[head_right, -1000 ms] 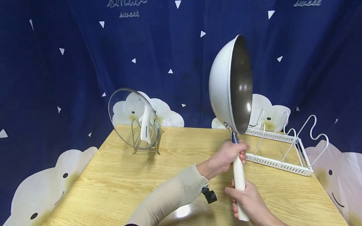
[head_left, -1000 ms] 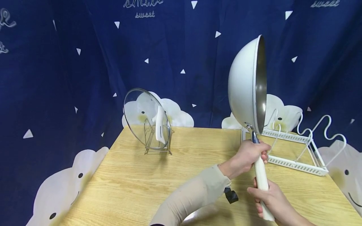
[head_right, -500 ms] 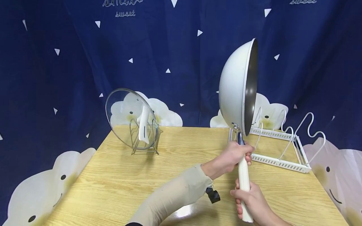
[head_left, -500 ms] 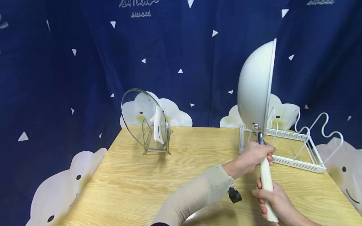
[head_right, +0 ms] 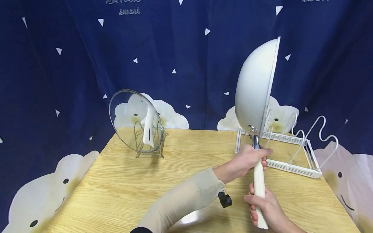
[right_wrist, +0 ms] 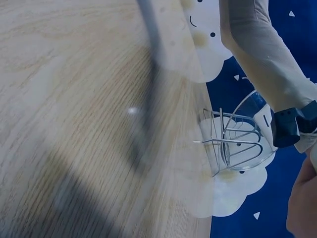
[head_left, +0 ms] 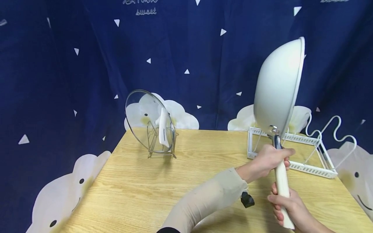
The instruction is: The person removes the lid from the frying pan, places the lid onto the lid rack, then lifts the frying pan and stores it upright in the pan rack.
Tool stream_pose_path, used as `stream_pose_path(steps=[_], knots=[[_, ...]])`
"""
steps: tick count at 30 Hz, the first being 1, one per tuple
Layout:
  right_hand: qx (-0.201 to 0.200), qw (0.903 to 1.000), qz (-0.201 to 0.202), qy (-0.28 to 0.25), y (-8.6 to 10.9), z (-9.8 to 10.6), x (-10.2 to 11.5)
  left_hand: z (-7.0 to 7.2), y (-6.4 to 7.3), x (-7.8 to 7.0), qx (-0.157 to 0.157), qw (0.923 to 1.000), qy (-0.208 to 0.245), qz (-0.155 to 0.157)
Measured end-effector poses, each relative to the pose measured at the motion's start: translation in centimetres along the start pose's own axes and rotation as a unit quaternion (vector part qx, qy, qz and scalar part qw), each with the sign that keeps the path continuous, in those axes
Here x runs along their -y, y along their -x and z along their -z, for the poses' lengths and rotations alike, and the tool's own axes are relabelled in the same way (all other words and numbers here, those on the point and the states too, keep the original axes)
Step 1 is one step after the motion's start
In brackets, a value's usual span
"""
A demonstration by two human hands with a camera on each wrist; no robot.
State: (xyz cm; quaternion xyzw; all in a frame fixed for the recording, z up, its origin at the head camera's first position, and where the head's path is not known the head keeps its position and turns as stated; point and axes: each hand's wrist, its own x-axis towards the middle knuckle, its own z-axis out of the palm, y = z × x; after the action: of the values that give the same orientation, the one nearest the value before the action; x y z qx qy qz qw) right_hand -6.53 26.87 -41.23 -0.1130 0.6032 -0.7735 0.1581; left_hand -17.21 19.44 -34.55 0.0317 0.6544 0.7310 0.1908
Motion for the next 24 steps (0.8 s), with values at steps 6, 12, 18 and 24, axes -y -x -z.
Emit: stream_pose_path(steps=[6, 12, 18, 24], knots=[[0.022, 0.9992, 0.019, -0.026, 0.1, 0.5, -0.2, -0.2, 0.2, -0.2, -0.001, 0.9999, -0.013, -0.001], [0.098, 0.9902, 0.057, -0.081, 0.3, 1.0, -0.4, -0.5, 0.4, -0.1, 0.009, 0.9995, -0.031, 0.005], [0.137, 0.9827, 0.074, -0.1, 0.6, 1.3, -0.3, -1.0, 0.3, 0.4, 0.016, 0.9996, -0.023, 0.01], [0.177, 0.9689, 0.079, -0.154, 0.9, 1.9, -0.6, -1.6, -0.2, 1.1, 0.045, 0.9989, -0.009, 0.015]])
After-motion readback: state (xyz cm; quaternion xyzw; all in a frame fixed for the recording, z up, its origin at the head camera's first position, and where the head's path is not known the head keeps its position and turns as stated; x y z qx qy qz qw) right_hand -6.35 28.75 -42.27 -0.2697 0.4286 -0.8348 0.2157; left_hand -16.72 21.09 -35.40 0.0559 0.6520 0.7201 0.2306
